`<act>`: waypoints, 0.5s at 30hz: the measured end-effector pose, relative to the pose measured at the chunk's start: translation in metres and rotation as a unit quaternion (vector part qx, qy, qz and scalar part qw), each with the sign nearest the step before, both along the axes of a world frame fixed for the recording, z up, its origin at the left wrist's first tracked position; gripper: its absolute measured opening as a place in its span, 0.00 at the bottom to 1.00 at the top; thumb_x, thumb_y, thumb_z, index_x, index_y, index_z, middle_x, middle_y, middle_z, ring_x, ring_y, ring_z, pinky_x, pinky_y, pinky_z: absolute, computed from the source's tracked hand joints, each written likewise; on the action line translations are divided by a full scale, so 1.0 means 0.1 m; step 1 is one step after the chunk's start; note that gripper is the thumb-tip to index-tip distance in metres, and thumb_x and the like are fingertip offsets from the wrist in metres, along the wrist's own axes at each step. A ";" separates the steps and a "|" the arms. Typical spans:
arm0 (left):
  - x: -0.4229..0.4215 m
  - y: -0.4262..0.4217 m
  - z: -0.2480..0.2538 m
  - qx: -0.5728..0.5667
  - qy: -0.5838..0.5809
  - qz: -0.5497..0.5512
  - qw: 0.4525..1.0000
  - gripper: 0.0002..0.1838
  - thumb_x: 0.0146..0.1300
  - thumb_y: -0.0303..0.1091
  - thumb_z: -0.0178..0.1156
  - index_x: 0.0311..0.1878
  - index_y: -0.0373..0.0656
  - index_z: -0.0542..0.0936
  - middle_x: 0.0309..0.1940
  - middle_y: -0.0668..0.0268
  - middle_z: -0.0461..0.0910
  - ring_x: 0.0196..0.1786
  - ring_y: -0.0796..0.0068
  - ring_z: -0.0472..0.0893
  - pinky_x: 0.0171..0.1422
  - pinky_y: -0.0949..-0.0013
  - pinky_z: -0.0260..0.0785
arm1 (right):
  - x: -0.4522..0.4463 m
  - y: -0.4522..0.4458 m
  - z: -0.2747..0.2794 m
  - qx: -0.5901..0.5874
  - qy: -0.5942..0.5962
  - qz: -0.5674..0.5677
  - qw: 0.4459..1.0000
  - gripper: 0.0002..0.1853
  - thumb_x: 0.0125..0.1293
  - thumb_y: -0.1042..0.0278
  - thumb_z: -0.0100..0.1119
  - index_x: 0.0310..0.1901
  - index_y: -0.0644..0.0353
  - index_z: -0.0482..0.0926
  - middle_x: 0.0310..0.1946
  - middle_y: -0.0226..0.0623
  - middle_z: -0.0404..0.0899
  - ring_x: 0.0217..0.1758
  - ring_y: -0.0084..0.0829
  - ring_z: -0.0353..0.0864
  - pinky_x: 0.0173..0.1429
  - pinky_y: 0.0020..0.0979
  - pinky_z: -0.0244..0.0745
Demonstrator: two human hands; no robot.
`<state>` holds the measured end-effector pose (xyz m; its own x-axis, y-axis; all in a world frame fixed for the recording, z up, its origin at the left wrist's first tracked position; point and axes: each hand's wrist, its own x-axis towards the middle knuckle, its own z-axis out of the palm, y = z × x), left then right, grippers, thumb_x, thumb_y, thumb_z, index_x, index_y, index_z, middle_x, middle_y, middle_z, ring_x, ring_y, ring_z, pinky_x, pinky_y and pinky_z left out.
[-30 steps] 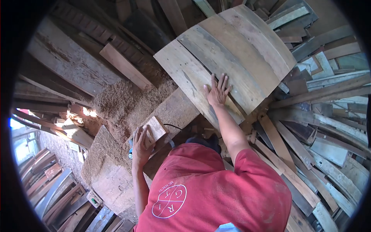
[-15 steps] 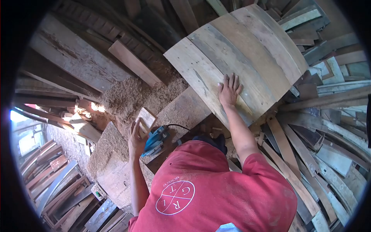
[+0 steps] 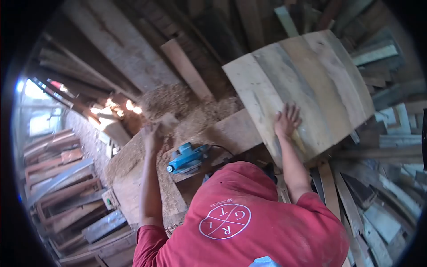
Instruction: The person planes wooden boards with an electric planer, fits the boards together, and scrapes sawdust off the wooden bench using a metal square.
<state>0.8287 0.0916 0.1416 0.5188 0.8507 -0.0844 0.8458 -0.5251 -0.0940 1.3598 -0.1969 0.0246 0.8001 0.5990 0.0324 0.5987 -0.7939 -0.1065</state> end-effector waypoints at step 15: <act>2.27 -0.63 -0.25 -0.346 -0.237 -0.089 0.903 0.33 0.68 0.45 0.70 0.74 0.47 0.76 0.72 0.47 0.74 0.75 0.44 0.70 0.80 0.52 0.62 | -0.54 -1.81 0.00 0.480 0.418 -0.545 0.545 0.54 0.63 0.30 0.71 0.70 0.78 0.70 0.68 0.59 0.76 0.59 0.47 0.83 0.63 0.44 0.79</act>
